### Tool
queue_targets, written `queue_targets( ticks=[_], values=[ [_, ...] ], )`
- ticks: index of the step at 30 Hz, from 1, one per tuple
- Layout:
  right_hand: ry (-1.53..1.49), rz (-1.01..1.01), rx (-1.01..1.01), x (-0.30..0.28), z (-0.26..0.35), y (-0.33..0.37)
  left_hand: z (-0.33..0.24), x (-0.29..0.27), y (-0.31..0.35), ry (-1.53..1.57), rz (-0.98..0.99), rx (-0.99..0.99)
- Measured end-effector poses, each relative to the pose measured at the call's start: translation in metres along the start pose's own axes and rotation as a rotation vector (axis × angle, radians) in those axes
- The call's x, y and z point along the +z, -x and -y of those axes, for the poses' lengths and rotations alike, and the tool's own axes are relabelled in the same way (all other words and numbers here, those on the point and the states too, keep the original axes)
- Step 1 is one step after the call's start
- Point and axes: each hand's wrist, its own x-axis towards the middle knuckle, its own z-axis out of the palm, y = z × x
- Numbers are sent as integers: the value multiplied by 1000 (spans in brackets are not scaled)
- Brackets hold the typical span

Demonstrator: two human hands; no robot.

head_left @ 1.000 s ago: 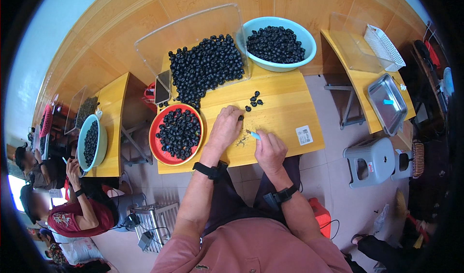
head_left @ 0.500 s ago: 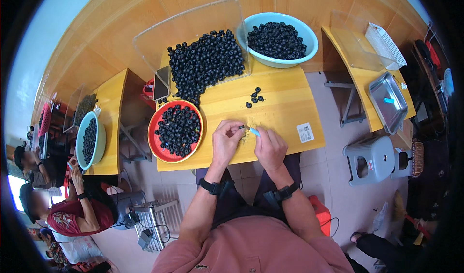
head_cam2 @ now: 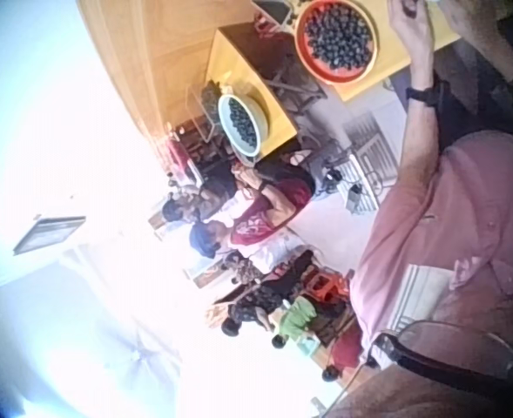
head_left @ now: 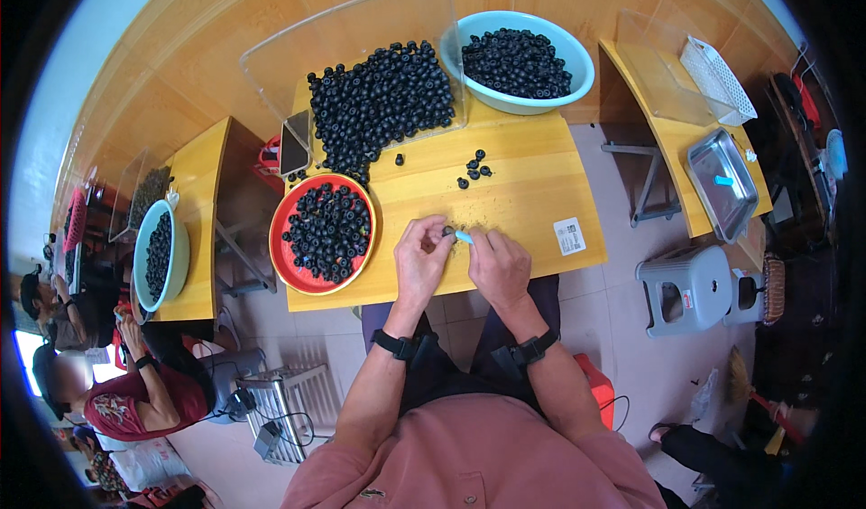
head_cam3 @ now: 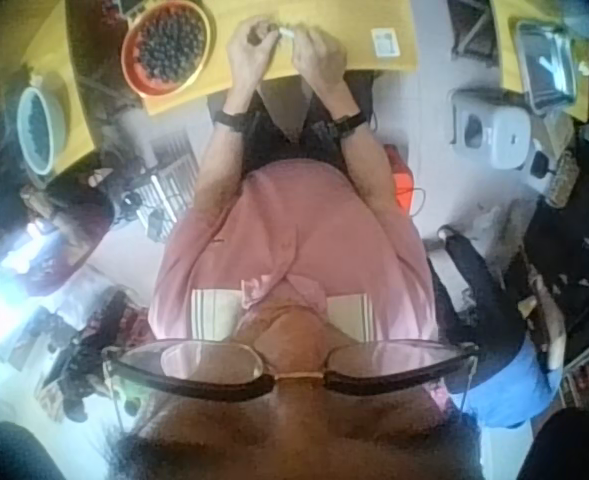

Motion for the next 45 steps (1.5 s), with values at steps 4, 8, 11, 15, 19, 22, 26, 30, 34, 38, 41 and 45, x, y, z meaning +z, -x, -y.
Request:
queue_targets(
  ticks=[4, 8, 11, 15, 19, 22, 26, 30, 34, 38, 41, 45],
  values=[
    [6, 18, -7, -2, 1, -1, 2, 0, 0, -4, 10, 3],
    [15, 38, 3, -2, 1, -2, 3, 0, 1, 22, 29, -2],
    [7, 27, -9, -1, 1, -2, 7, 0, 1, 101, 38, -24],
    [-10, 36, -5, 0, 0, -1, 8, 0, 2, 214, 53, -78],
    [62, 57, 72, 4, -2, -1, 7, -1, 2, 254, 71, -114],
    [57, 72, 73, 1, 0, -2, 8, -3, 3, 358, 7, -102],
    [50, 51, 65, 4, -1, -1, 3, -3, 2, 277, 6, -58],
    [52, 30, 50, 5, 1, 0, 8, -5, 2, 193, -19, 16],
    [53, 26, 64, 5, -2, 3, -2, -9, 4, 89, -44, 49],
    [18, 25, 68, 5, -5, 4, -7, -45, -2, -223, -198, 278],
    [29, 5, 49, 4, -1, 2, -16, -83, -14, -365, -350, 267],
    [41, 3, 61, 2, -3, 4, -32, -96, -34, -667, -317, 299]
  ],
)
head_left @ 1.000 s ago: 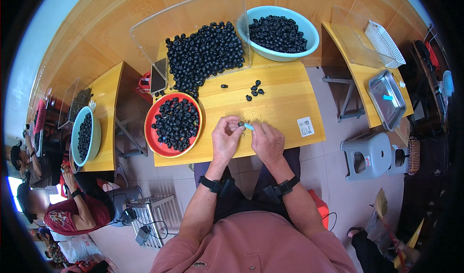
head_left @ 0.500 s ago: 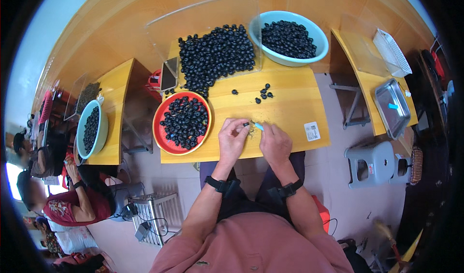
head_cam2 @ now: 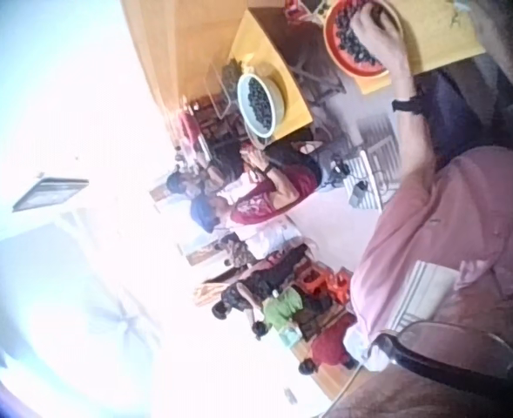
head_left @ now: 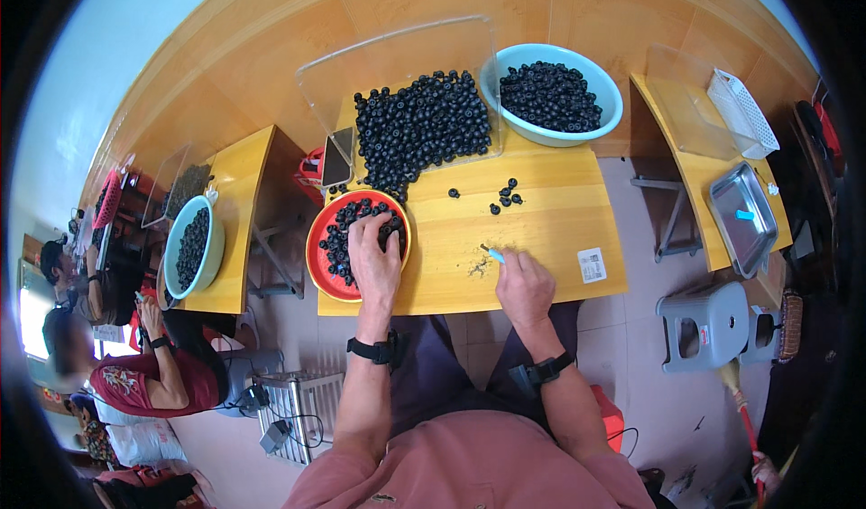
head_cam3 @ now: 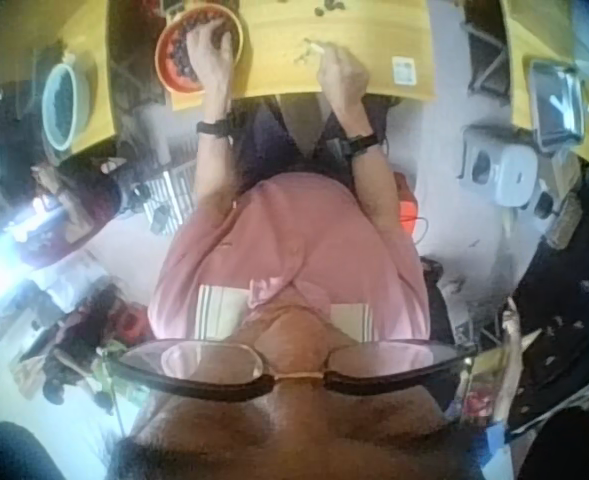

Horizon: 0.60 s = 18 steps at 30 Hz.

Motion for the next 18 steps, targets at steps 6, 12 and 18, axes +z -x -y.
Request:
queue_targets(
  ticks=[6, 12, 18],
  values=[
    [-9, 0, 14, 1, -1, -1, -26, 57, -27, 115, 282, 168],
    [-51, -30, 0, 3, 1, -6, -15, 112, -43, -57, 287, 126],
    [-65, -52, -2, 5, -3, -2, -19, 113, -36, -23, 311, 78]
  ],
)
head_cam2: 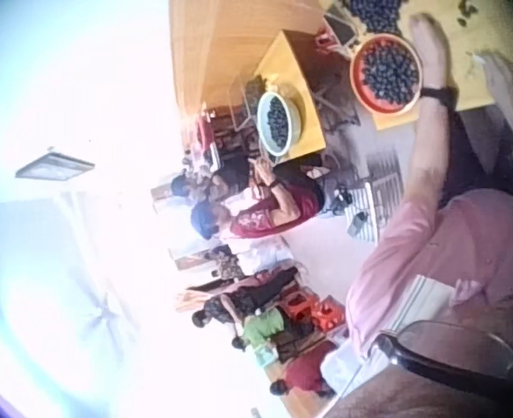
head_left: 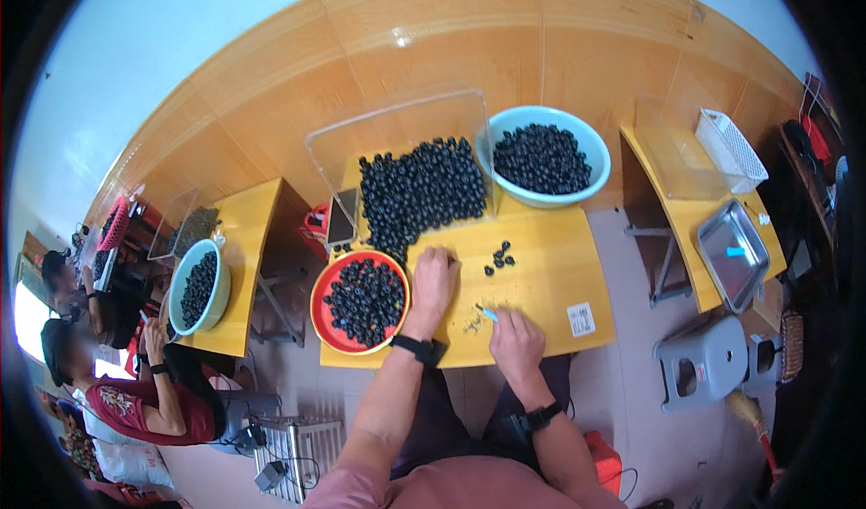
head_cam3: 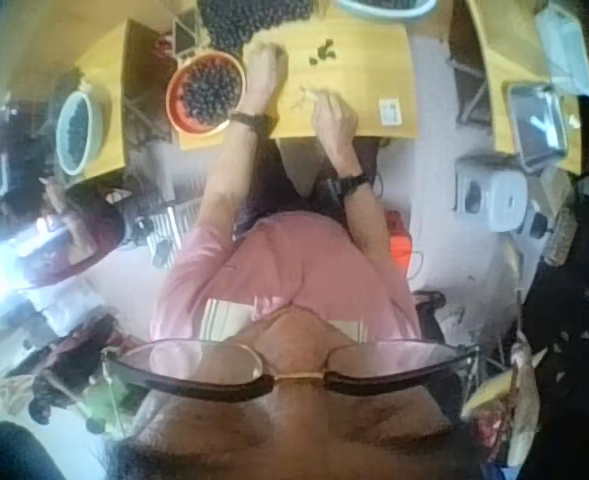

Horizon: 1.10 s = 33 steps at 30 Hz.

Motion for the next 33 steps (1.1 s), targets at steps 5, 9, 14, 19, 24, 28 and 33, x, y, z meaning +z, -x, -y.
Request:
queue_targets(
  ticks=[5, 9, 14, 19, 24, 28, 33],
  values=[
    [17, 101, 22, -8, 4, 4, -13, -16, 23, 159, 16, -123],
    [-25, 55, 13, -7, 4, 3, -21, -21, 51, 452, -17, -286],
    [20, 73, 11, -5, 4, 2, -21, -20, 79, 610, -55, -270],
    [40, 57, 1, 1, 2, 0, -25, -16, 92, 668, -49, -307],
    [63, 82, 0, -1, 3, -1, -22, -12, 98, 718, -37, -280],
    [85, 60, -15, -3, 4, 1, -25, -13, 99, 664, -40, -179],
    [60, 30, -32, -5, 6, 0, -27, -14, 102, 594, -6, -166]
  ],
)
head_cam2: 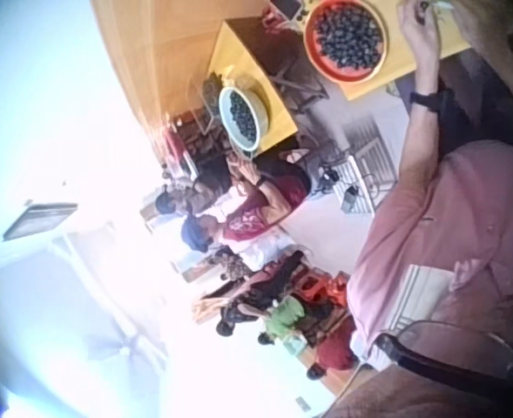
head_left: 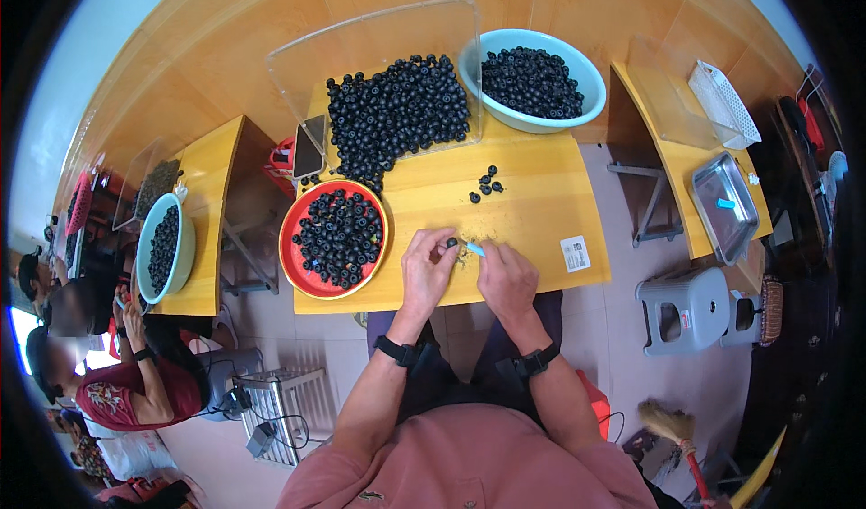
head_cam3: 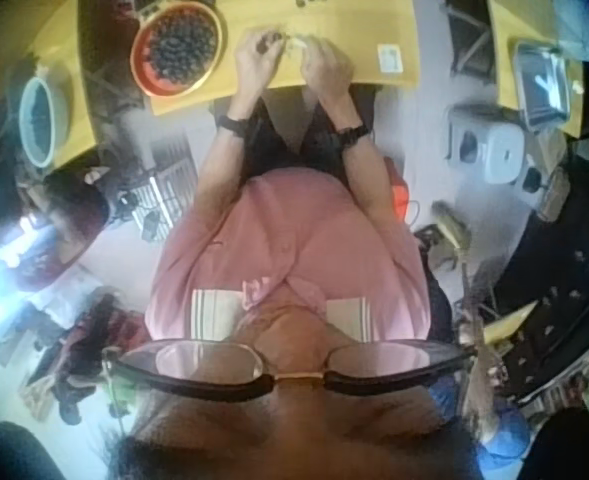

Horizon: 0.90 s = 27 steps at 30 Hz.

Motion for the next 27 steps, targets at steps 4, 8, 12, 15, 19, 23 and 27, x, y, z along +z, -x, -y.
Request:
queue_targets(
  ticks=[4, 8, 12, 15, 19, 23, 27],
  values=[
    [-2, 36, -52, 0, -1, 0, -6, 0, 0, 2, 22, 16],
    [-10, 43, -70, 0, -1, -1, -7, 1, 0, 12, 31, 30],
    [-16, 38, -74, 0, -2, -2, -5, 2, 0, 39, 44, -14],
    [-14, 57, -71, -1, 0, -3, 5, 4, 0, 87, 38, -53],
    [-26, 70, -70, -2, -1, -4, 12, 5, 1, 242, 42, -139],
    [9, 85, 14, -2, 0, -5, 13, 5, 3, 413, -10, -174],
    [9, 81, 12, -1, 1, -5, 14, 4, 3, 445, -21, -173]
  ],
)
